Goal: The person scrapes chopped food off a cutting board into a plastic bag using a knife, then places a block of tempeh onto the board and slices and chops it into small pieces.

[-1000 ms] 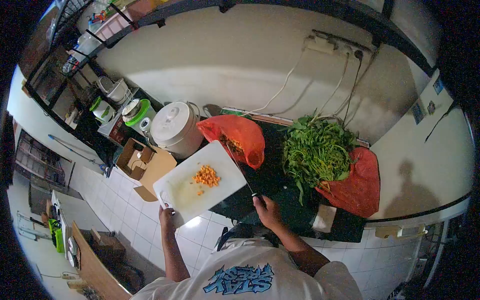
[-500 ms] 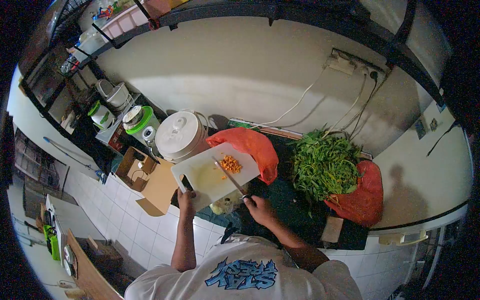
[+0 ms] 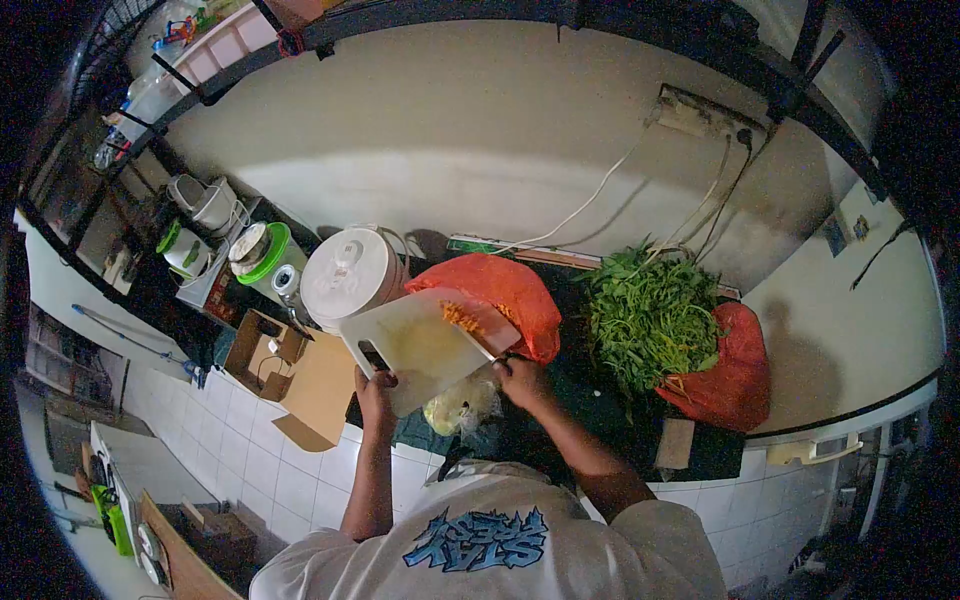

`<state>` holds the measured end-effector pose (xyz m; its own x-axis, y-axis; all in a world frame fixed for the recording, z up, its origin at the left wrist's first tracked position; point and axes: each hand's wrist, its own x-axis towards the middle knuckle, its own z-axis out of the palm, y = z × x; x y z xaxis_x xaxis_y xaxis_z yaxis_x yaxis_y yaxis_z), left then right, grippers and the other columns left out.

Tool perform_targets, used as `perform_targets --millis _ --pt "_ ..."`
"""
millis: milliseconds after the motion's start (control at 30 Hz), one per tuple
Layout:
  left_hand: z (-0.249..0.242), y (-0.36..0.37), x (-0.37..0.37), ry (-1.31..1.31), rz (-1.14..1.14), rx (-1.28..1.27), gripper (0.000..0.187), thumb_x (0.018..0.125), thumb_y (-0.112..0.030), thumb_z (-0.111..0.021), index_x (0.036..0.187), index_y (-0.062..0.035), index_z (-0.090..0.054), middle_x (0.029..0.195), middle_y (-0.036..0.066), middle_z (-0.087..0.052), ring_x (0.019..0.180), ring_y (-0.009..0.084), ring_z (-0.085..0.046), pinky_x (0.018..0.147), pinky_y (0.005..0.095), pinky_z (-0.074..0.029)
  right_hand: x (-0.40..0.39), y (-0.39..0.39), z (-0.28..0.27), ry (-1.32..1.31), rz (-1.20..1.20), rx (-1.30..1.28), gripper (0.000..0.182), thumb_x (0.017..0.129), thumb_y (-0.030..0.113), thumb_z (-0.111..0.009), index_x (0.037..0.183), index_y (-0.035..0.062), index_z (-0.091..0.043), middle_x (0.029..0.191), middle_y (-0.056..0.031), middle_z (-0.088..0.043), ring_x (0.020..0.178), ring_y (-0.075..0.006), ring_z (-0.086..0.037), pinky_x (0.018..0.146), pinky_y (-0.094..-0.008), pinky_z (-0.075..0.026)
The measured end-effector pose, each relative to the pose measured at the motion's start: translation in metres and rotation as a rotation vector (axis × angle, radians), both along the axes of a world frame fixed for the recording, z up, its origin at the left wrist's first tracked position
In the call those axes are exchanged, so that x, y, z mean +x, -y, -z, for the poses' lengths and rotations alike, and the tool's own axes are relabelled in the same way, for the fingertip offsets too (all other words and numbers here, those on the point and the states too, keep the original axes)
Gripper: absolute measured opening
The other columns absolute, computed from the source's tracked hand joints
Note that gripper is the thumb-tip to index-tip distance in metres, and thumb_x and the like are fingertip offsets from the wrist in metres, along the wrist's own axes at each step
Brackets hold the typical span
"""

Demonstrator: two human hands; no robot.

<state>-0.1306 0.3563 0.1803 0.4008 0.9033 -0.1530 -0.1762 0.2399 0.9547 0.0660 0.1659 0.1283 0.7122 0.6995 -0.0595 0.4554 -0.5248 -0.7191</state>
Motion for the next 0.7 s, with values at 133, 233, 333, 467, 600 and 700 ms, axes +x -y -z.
perform_targets --millis 133,233,333,467,600,700 --pt "-0.013 -0.003 -0.001 0.008 0.015 0.022 0.019 0.077 0.000 -0.049 0.093 -0.0081 -0.043 0.081 0.002 -0.046 0.071 0.0122 -0.047 0.066 0.0260 -0.040 0.021 0.010 -0.007 0.042 0.002 -0.092 0.036 0.093 0.031 -0.055 0.091 -0.0036 -0.064 0.078 -0.0208 -0.064 0.076 -0.0374 -0.064 0.067 -0.0444 -0.048" --pt "-0.018 -0.003 0.000 0.016 0.011 0.023 0.020 0.077 0.001 -0.049 0.094 -0.0077 -0.042 0.081 0.003 -0.046 0.071 0.0125 -0.047 0.066 0.0261 -0.041 0.002 0.009 -0.026 -0.026 -0.080 0.013 0.036 0.093 0.032 -0.056 0.097 -0.0036 -0.063 0.082 -0.0222 -0.064 0.078 -0.0380 -0.064 0.069 -0.0437 -0.048" --pt "-0.028 -0.002 0.005 0.038 0.020 0.037 0.020 0.077 0.001 -0.048 0.094 -0.0073 -0.042 0.081 0.003 -0.046 0.071 0.0130 -0.049 0.066 0.0265 -0.041 -0.014 -0.008 -0.040 -0.082 -0.139 0.071 0.038 0.093 0.033 -0.055 0.100 -0.0029 -0.063 0.087 -0.0231 -0.064 0.082 -0.0387 -0.064 0.072 -0.0442 -0.048" --pt "-0.030 -0.002 0.007 0.058 0.048 0.059 0.020 0.078 0.002 -0.047 0.095 -0.0072 -0.043 0.081 0.005 -0.048 0.072 0.0141 -0.051 0.066 0.0276 -0.043 0.011 -0.021 0.048 0.120 0.031 0.040 0.037 0.093 0.034 -0.054 0.106 0.0005 -0.064 0.092 -0.0231 -0.065 0.089 -0.0402 -0.063 0.077 -0.0458 -0.048" --pt "-0.027 -0.008 0.003 0.010 0.035 0.069 0.020 0.078 0.002 -0.046 0.095 -0.0072 -0.043 0.081 0.006 -0.050 0.072 0.0143 -0.051 0.067 0.0278 -0.043 0.006 -0.013 0.011 0.038 0.058 -0.009 0.036 0.095 0.034 -0.050 0.103 0.0012 -0.063 0.092 -0.0239 -0.064 0.089 -0.0424 -0.062 0.076 -0.0485 -0.048" --pt "-0.024 -0.007 -0.001 0.041 0.056 0.057 0.021 0.080 -0.003 -0.048 0.100 -0.0088 -0.044 0.087 0.003 -0.050 0.074 0.0143 -0.052 0.065 0.0288 -0.045 -0.010 -0.002 -0.013 0.008 -0.075 -0.140 0.036 0.096 0.034 -0.049 0.096 0.0000 -0.061 0.091 -0.0241 -0.064 0.087 -0.0431 -0.062 0.073 -0.0507 -0.048"
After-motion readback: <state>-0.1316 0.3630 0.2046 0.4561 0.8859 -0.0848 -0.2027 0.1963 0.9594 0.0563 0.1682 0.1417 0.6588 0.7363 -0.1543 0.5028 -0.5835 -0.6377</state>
